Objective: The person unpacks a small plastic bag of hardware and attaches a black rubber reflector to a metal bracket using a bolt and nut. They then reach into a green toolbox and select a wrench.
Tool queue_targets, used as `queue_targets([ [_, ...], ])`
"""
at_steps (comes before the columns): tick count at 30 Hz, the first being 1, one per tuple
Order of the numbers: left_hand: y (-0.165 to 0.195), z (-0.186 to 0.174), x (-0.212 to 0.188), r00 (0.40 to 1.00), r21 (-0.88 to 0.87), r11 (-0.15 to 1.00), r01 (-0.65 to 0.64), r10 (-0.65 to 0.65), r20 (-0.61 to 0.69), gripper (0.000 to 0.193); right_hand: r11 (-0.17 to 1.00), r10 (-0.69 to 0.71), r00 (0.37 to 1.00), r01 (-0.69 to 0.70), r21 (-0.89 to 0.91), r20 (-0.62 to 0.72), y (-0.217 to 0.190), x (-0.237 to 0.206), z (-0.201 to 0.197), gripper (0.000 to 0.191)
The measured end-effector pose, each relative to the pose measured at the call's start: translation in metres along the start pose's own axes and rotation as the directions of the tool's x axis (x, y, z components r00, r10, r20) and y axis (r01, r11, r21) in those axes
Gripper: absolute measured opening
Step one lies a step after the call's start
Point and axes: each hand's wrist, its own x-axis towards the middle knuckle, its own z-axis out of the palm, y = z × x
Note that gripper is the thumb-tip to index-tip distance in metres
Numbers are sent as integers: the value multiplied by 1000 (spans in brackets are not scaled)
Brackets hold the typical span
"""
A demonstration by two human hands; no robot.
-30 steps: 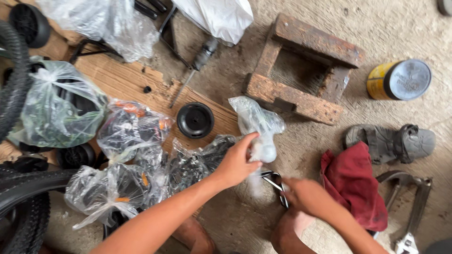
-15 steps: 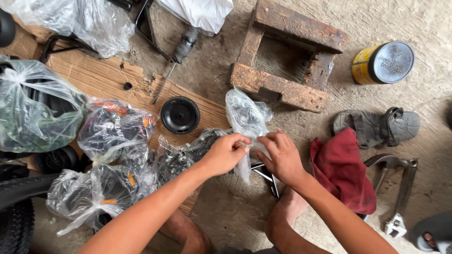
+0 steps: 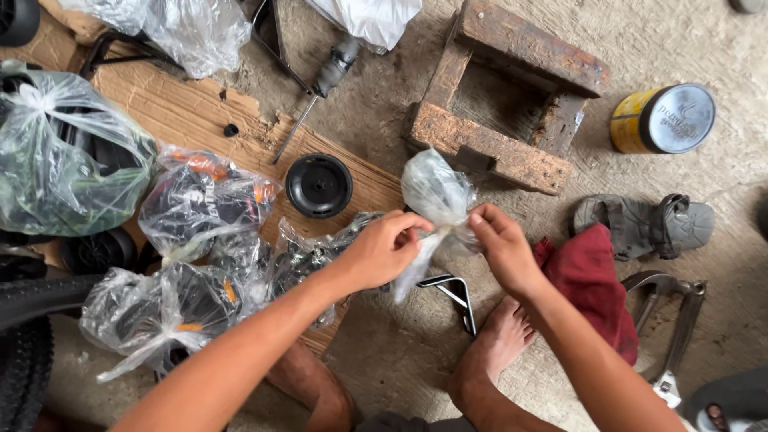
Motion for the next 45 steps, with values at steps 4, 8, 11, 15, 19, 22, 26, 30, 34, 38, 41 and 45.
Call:
queue_targets([
  [4, 0, 11, 10, 973, 18, 977, -210, 211, -93, 36, 885, 124, 988, -154, 439, 97, -14, -3, -2, 14],
  [8, 8, 22, 9, 933, 183, 932, -314, 338, -123, 37, 840, 305, 947, -316, 442, 97, -33, -9, 3, 21],
  [11, 9, 30, 14, 934, 276, 913, -299, 339, -109, 28, 877, 275, 951, -308, 368, 140, -35, -13, -1, 20],
  [15, -8, 33, 22, 859, 423, 774, -471, 512, 19, 26, 961, 275, 961, -275, -41, 12, -23, -28, -17, 21],
  [19, -24, 40, 15, 785, 528, 608, -593, 583, 209, 24, 820, 91, 995, -46, -571, 51, -19, -50, -18, 19],
  [22, -30, 39, 4, 751, 576, 534, -619, 616, 237, 30, 743, 236, 971, -161, -650, 29, -35, -60, -10, 19],
  [26, -27, 31, -3, 756, 577, 528, -623, 598, 268, 23, 453, -255, 931, 355, -818, 262, -67, -65, 8, 27],
  [30, -19, 27, -4, 753, 595, 504, -626, 591, 291, 18, 353, -277, 847, 530, -771, 454, -77, -57, 26, 35],
  [34, -14, 26, -8, 734, 587, 493, -642, 616, 286, 22, 262, -209, 872, 486, -834, 443, -68, -49, 24, 22],
  [38, -12, 25, -9, 730, 587, 482, -650, 612, 305, 21, 296, -128, 905, 426, -855, 407, -62, -54, 12, 21],
  [41, -9, 24, -9, 769, 551, 552, -625, 557, 315, 18, 382, -169, 899, 437, -814, 404, -63, -59, 9, 17],
  [45, -4, 19, -6, 798, 314, 734, -602, 561, 221, 18, 642, -279, 929, 367, -673, 241, -65, -59, 15, 15],
])
